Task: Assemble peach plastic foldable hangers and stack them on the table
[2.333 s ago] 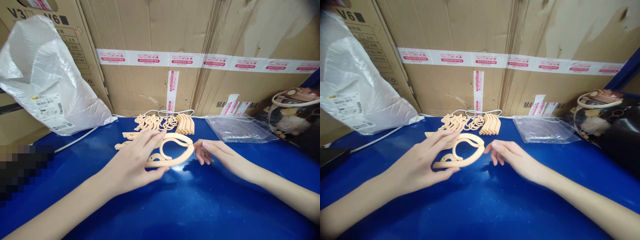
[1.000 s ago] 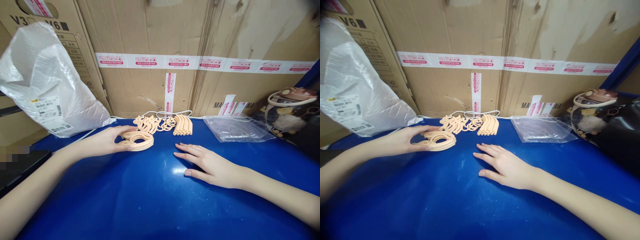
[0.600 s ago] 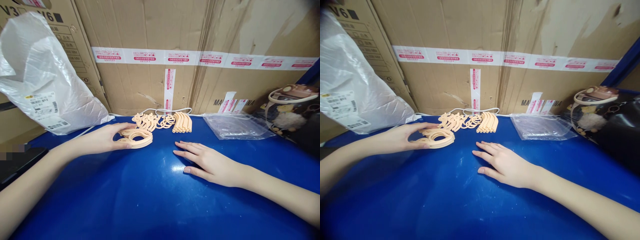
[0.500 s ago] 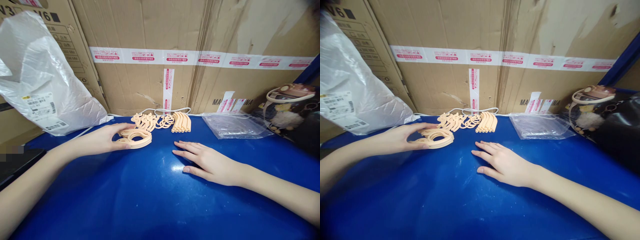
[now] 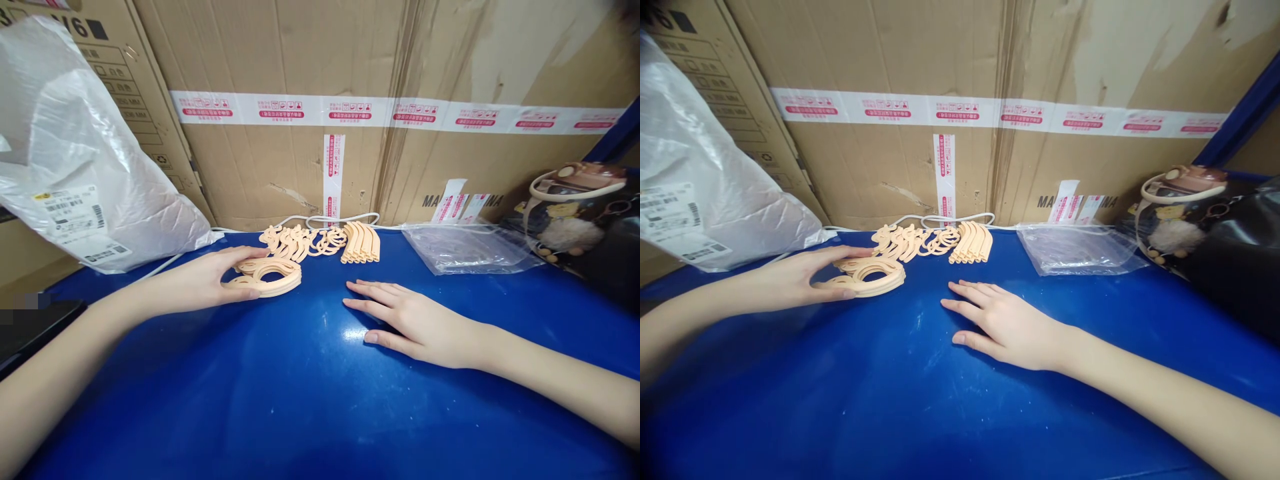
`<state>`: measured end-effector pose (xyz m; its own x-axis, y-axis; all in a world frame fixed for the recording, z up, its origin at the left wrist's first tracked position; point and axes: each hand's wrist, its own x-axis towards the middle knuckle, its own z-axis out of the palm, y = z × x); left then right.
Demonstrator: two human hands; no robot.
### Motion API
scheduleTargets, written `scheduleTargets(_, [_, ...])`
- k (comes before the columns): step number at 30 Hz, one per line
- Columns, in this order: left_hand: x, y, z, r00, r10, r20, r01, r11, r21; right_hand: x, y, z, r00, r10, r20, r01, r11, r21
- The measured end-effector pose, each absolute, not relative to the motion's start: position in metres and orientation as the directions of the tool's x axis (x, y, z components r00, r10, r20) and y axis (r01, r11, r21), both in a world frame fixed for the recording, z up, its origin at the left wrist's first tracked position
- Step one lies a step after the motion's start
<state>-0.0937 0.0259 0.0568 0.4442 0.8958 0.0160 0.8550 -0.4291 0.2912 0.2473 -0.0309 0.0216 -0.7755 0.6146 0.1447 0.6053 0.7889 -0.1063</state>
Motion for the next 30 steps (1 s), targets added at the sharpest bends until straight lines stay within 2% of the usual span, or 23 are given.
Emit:
scheduleTargets(15, [-0.133,0.035,0.061,0.396,0.915,-0.073,0.902,-0.372,0.219,0.248,-0.031,0.020,-0.775,0.613,0.154,0.600,0.790,-0.125])
scheduleTargets(30, [-0.131,0.039,0.063,0.404,0.903,-0.146,0.899,-0.362,0.247,0.247,-0.031,0.020,-0.782,0.600,0.168,0.588,0.800,-0.118])
